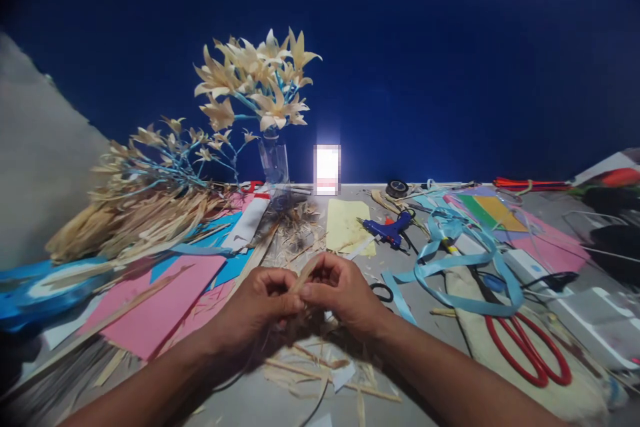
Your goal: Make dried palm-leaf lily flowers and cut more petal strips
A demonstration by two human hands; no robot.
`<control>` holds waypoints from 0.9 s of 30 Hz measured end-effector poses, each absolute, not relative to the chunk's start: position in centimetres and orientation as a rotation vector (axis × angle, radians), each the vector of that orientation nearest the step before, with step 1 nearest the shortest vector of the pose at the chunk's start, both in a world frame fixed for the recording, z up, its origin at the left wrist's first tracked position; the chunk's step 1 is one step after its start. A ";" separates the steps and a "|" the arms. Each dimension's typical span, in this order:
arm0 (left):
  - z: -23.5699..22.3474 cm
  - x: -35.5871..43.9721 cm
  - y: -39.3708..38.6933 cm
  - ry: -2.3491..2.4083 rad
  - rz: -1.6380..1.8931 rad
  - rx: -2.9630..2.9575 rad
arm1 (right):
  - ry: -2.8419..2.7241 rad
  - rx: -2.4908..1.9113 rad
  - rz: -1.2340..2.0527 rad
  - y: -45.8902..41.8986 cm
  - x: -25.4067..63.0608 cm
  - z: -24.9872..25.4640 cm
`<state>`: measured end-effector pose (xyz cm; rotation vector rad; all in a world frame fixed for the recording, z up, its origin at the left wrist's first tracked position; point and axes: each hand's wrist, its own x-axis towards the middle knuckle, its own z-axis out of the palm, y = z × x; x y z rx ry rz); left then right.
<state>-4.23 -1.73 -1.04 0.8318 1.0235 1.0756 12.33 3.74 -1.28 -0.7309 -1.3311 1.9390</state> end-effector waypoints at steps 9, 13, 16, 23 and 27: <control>-1.5 -3.6 -1.6 1.065 1.157 0.839 | -1.321 -0.843 1.917 3.4 12.3 -1.4; -1.3 -4.2 -1.6 1.012 1.129 0.959 | -1.139 -0.820 2.047 3.1 12.3 -1.6; -0.9 -4.8 -1.6 0.890 1.083 1.076 | -0.997 -0.673 2.197 2.9 12.5 -1.3; -0.8 -5.1 -1.7 0.730 1.049 0.976 | -0.848 -0.431 2.297 4.0 13.9 -0.7; -1.4 -4.8 -1.8 0.771 1.080 0.879 | -0.904 -0.513 2.220 4.0 13.6 -1.5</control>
